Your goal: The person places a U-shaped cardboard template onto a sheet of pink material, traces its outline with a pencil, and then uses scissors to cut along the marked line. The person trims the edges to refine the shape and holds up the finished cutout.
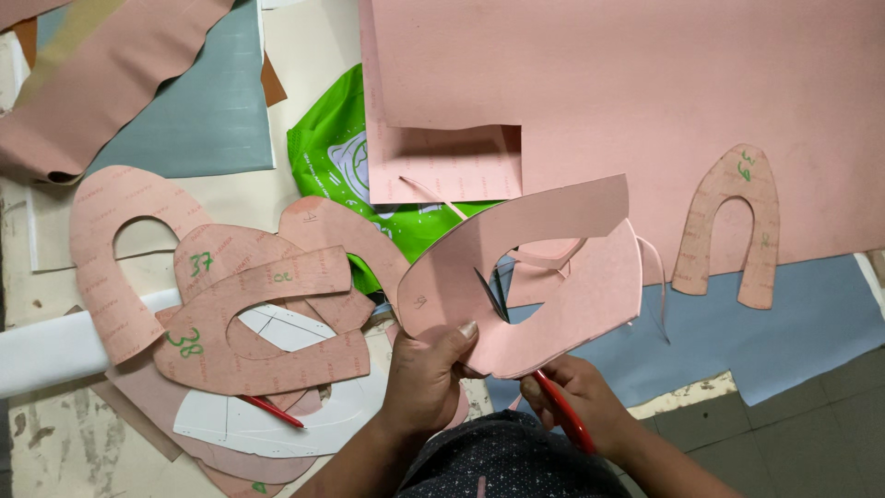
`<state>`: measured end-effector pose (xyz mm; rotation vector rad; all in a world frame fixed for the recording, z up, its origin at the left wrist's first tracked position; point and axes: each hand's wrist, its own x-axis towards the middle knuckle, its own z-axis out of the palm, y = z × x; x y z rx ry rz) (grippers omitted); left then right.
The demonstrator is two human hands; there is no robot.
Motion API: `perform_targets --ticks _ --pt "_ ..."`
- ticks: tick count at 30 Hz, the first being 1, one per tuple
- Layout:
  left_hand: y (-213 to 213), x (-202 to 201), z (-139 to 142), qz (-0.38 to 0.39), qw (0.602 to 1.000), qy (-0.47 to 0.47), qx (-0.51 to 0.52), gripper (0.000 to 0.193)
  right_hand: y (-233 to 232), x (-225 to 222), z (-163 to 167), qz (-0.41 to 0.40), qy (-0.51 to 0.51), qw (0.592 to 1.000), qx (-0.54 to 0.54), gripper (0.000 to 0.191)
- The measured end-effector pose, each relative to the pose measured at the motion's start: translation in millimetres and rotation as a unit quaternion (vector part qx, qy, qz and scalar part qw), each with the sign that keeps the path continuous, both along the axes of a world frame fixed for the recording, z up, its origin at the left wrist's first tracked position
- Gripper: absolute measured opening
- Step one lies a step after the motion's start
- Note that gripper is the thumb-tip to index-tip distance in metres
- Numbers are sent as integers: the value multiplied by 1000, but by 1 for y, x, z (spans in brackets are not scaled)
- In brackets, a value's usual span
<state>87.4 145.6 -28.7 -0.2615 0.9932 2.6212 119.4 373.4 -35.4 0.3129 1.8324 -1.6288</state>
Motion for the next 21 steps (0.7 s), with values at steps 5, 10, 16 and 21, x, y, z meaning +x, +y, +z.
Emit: perform_targets --ticks 5,10,16,21 --pt "0 2 2 -41 997 22 -69 21 5 -4 -19 13 7 1000 -23 28" --pt "4 4 -3 -40 998 2 -48 22 6 -3 -26 30 34 999 -14 26" --pt "11 6 -14 -8 999 -51 6 18 1 -3 -19 29 47 998 -39 26" --pt "12 7 -17 4 998 -56 16 18 0 -1 -21 10 30 998 -51 29"
